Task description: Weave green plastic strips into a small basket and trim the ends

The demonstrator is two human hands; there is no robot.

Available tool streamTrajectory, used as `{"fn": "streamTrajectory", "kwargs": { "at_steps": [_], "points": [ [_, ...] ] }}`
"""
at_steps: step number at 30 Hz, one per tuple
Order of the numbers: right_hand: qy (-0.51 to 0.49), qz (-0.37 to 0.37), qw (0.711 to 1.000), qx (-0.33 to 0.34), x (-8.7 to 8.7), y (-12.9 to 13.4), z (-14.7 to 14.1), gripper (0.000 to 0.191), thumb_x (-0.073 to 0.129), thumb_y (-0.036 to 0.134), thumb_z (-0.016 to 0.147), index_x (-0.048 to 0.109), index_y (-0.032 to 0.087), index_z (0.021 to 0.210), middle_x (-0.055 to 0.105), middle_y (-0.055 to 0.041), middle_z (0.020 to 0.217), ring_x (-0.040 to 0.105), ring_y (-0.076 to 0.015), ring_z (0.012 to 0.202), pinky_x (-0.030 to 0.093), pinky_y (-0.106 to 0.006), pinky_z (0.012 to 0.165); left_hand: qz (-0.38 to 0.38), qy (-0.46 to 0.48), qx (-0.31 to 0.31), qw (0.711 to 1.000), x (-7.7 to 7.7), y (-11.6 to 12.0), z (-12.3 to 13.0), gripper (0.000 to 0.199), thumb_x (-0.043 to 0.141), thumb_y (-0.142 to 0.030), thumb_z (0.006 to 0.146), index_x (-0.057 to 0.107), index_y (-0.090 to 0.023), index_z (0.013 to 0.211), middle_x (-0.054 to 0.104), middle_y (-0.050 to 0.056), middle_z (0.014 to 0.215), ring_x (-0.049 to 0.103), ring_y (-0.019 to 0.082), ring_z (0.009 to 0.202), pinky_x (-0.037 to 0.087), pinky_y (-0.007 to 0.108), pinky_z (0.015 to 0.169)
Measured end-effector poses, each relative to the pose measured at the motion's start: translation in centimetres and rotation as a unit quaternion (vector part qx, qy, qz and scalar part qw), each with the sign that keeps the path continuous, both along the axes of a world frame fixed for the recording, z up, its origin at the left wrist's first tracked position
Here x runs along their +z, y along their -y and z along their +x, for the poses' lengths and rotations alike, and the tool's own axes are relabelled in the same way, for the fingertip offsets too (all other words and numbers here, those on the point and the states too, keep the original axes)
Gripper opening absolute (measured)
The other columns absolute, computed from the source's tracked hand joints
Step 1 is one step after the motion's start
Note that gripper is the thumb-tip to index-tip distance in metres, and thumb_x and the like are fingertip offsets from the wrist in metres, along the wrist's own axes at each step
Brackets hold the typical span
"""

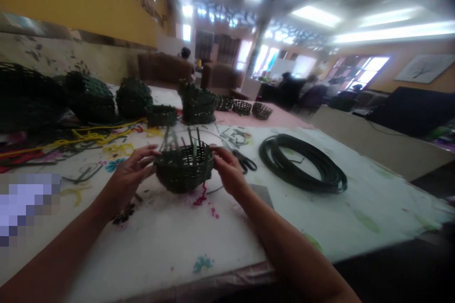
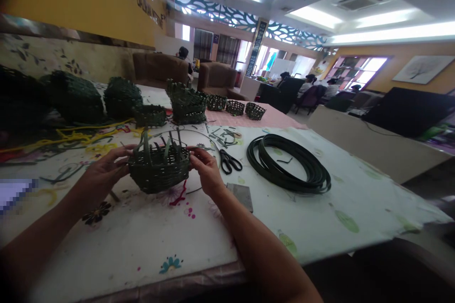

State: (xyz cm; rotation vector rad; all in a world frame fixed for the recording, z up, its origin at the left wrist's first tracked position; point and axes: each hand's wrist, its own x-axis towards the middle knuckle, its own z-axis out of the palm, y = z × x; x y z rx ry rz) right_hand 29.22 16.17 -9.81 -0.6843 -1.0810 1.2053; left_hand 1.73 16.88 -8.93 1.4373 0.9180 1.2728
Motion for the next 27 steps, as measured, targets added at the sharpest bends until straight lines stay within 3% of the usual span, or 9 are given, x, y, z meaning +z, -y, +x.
{"fn": "streamTrajectory", "kwargs": {
  "at_steps": [4, 10, 15, 21, 27],
  "points": [
    [0.005, 0.002, 1.0, 0.009, -0.3, 0.1, -0.3, 0.027, 0.083, 0.04, 0.074, 0.076, 0.024, 0.095, 0.064, 0.0014, 0.078, 0.056, -0.012, 0.066, 0.047, -0.027, 0.064, -0.083, 0.059, -0.008, 0.995, 0.4, 0.2, 0.4, 0.052, 0.084, -0.044, 0.076, 0.068, -0.025, 0.121, 0.069, 0.008, 0.129, 0.069, 0.025, 0.109, 0.058, 0.034, 0.091],
    [0.017, 0.012, 0.999, 0.025, -0.8, 0.1, -0.4, 0.026, 0.084, 0.039, 0.074, 0.072, 0.023, 0.091, 0.064, 0.001, 0.079, 0.056, -0.0135, 0.069, 0.047, -0.028, 0.066, -0.092, 0.084, 0.013, 0.992, 0.6, 0.3, 0.6, 0.061, 0.083, -0.043, 0.077, 0.06, -0.027, 0.132, 0.062, 0.009, 0.138, 0.067, 0.023, 0.112, 0.058, 0.033, 0.086],
    [0.036, 0.037, 0.998, 0.021, -1.0, 0.2, -0.5, 0.022, 0.083, 0.034, 0.077, 0.07, 0.024, 0.091, 0.063, 0.002, 0.078, 0.057, -0.0138, 0.072, 0.048, -0.028, 0.07, -0.112, 0.081, 0.005, 0.99, 0.7, 0.8, 0.9, 0.076, 0.083, -0.046, 0.077, 0.05, -0.028, 0.143, 0.055, 0.012, 0.147, 0.066, 0.026, 0.116, 0.056, 0.04, 0.095],
    [0.088, 0.044, 0.995, -0.009, -0.8, 1.1, -1.0, 0.022, 0.082, 0.034, 0.077, 0.067, 0.025, 0.089, 0.064, 0.0009, 0.083, 0.06, -0.0163, 0.078, 0.051, -0.031, 0.075, -0.103, 0.076, -0.045, 0.991, 0.5, 0.8, 1.3, 0.082, 0.085, -0.054, 0.071, 0.053, -0.029, 0.143, 0.051, 0.011, 0.153, 0.059, 0.034, 0.13, 0.055, 0.043, 0.102],
    [0.201, 0.147, 0.966, -0.071, 0.0, 2.6, -1.7, 0.009, 0.073, 0.025, 0.085, 0.066, 0.025, 0.09, 0.059, -0.0001, 0.086, 0.056, -0.0165, 0.08, 0.047, -0.031, 0.073, -0.051, 0.041, -0.088, 0.994, -1.0, 0.4, 0.7, 0.105, 0.079, -0.072, 0.065, 0.04, -0.031, 0.153, 0.054, 0.013, 0.149, 0.048, 0.036, 0.141, 0.047, 0.047, 0.111]
  ]
}}
